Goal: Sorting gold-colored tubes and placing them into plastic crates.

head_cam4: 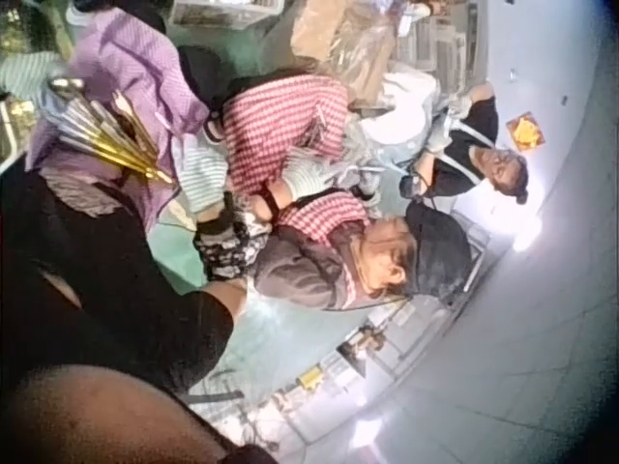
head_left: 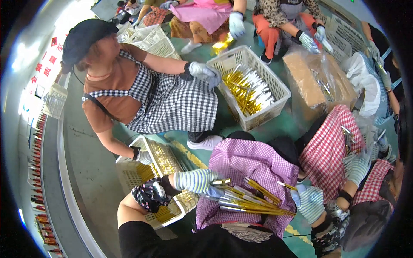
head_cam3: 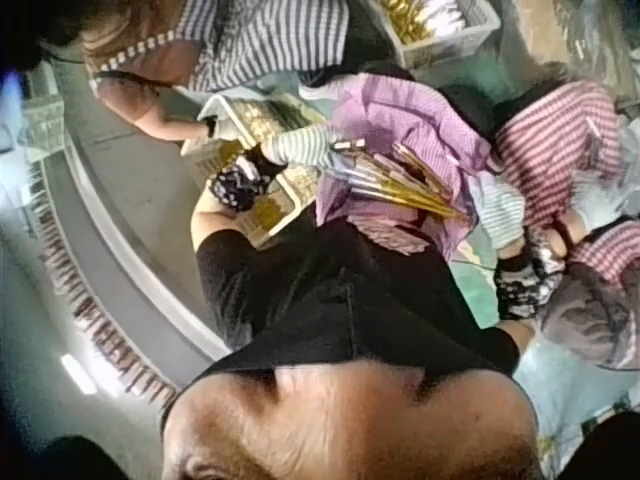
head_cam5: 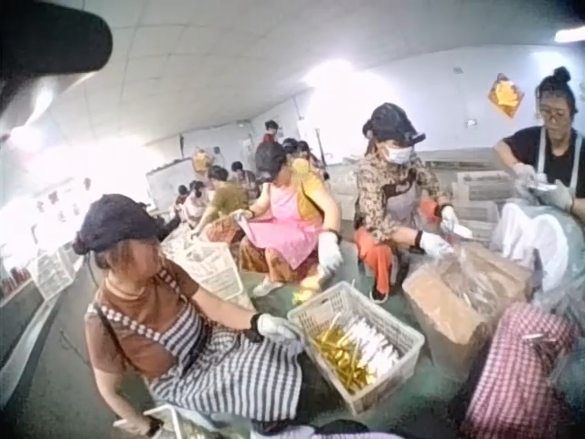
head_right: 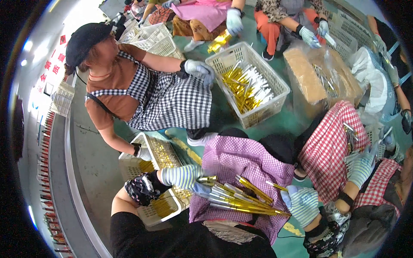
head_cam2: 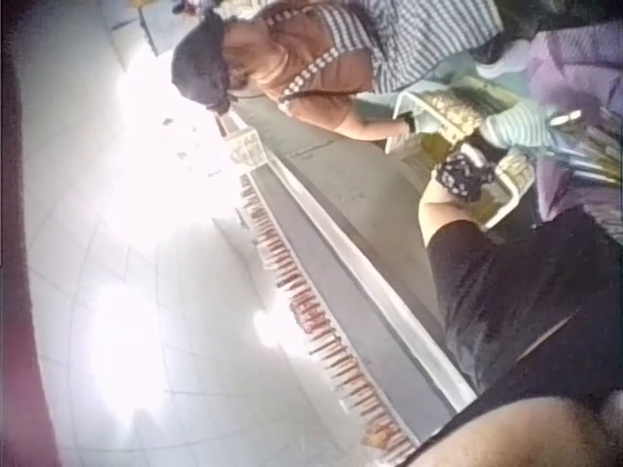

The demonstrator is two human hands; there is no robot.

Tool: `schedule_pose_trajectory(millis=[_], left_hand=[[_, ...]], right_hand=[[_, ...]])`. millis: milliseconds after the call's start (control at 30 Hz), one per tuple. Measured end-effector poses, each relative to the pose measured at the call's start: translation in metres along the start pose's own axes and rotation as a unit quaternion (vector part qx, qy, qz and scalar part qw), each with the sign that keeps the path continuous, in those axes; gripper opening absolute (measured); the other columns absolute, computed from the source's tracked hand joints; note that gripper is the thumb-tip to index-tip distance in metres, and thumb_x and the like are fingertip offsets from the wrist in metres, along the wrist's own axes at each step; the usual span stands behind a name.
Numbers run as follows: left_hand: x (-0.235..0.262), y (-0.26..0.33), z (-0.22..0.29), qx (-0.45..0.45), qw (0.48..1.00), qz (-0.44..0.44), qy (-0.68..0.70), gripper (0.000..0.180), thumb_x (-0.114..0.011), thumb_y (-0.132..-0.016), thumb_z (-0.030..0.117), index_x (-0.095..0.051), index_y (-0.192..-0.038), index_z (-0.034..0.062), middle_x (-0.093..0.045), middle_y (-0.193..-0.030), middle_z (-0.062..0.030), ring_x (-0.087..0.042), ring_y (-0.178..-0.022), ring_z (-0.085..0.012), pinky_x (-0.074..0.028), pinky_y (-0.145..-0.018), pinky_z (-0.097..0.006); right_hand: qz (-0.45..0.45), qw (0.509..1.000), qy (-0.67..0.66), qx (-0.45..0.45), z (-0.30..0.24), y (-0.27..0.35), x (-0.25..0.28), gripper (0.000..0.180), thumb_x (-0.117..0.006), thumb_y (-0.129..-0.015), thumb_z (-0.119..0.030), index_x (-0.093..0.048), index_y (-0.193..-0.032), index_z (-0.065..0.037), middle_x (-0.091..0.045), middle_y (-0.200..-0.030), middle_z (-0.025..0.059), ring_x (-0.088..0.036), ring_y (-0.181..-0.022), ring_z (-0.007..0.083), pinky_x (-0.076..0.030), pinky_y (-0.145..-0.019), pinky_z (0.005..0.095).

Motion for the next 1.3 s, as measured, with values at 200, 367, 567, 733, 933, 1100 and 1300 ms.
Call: schedule_pose_trajectory(millis=[200,367,567,733,933,1100,1300], left_hand=[[-0.031,-0.041,0.060,-0.092,0.987,-0.003,-0.133,0.046,-0.074,-0.084,0.029,-0.059,-0.122,0.0078,-0.070,-0.093,-0.0121,-0.069,-0.082,-0.0325,-0.054,-0.070,-0.038],[-0.082,-0.051,0.036,-0.226,0.946,0.029,-0.229,0.050,-0.073,-0.078,0.022,-0.061,-0.124,0.0062,-0.068,-0.114,-0.0133,-0.067,-0.103,-0.0318,-0.054,-0.086,-0.039],[-0.081,-0.056,0.040,-0.186,0.947,0.019,-0.260,0.046,-0.070,-0.079,0.020,-0.060,-0.122,0.0063,-0.068,-0.110,-0.0118,-0.067,-0.101,-0.0303,-0.055,-0.087,-0.038],[-0.087,-0.061,0.041,-0.149,0.942,-0.019,-0.300,0.045,-0.068,-0.080,0.022,-0.060,-0.121,0.0077,-0.068,-0.110,-0.0121,-0.066,-0.102,-0.0304,-0.055,-0.087,-0.038],[-0.070,-0.057,0.072,-0.149,0.922,0.045,-0.354,0.030,-0.067,-0.083,0.025,-0.059,-0.105,0.0059,-0.064,-0.086,-0.0098,-0.066,-0.075,-0.0311,-0.054,-0.063,-0.041],[-0.065,-0.052,0.082,-0.197,0.888,0.107,-0.402,0.017,-0.059,-0.089,0.021,-0.057,-0.098,0.0069,-0.060,-0.078,-0.0088,-0.064,-0.066,-0.0271,-0.050,-0.052,-0.039],[-0.064,-0.042,0.098,-0.244,0.844,0.149,-0.454,0.017,-0.058,-0.086,0.022,-0.058,-0.097,0.0084,-0.056,-0.077,-0.0058,-0.061,-0.059,-0.0224,-0.048,-0.047,-0.037]], right_hand=[[-0.054,0.992,-0.112,0.015,-0.044,-0.030,-0.046,0.030,-0.059,-0.091,-0.026,-0.063,-0.113,-0.006,-0.065,-0.080,0.0133,-0.063,-0.065,0.0298,-0.050,-0.060,0.0425],[0.030,0.987,-0.122,0.100,-0.073,-0.032,-0.027,0.030,-0.065,-0.085,-0.025,-0.067,-0.110,-0.009,-0.062,-0.088,0.0094,-0.060,-0.076,0.0265,-0.049,-0.069,0.0427],[-0.144,0.983,-0.092,0.067,-0.083,0.008,-0.077,0.029,-0.066,-0.084,-0.035,-0.066,-0.098,-0.009,-0.061,-0.081,0.0074,-0.060,-0.071,0.0259,-0.044,-0.061,0.0432],[-0.190,0.978,-0.064,0.054,-0.080,0.010,-0.080,0.026,-0.064,-0.085,-0.034,-0.063,-0.091,-0.009,-0.060,-0.077,0.0072,-0.060,-0.068,0.0253,-0.043,-0.059,0.0434],[-0.198,0.973,-0.045,0.110,-0.085,0.006,-0.078,0.017,-0.057,-0.086,-0.024,-0.061,-0.087,-0.008,-0.061,-0.073,0.0088,-0.062,-0.066,0.0244,-0.047,-0.052,0.0413],[-0.094,0.981,-0.166,0.041,-0.074,-0.001,-0.057,0.021,-0.059,-0.091,-0.022,-0.060,-0.097,-0.002,-0.062,-0.071,0.0114,-0.061,-0.057,0.0270,-0.047,-0.047,0.0421],[-0.139,0.966,-0.219,0.011,-0.072,0.003,-0.054,0.026,-0.055,-0.097,-0.026,-0.062,-0.102,-0.001,-0.066,-0.073,0.0150,-0.063,-0.054,0.0306,-0.048,-0.047,0.0444]])
Point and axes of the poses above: each hand's wrist, its own y-axis away from the middle knuckle, its own x-axis out of the back of the hand, z = x × y, the point moved 10 cm from there along -y, towards the middle knuckle
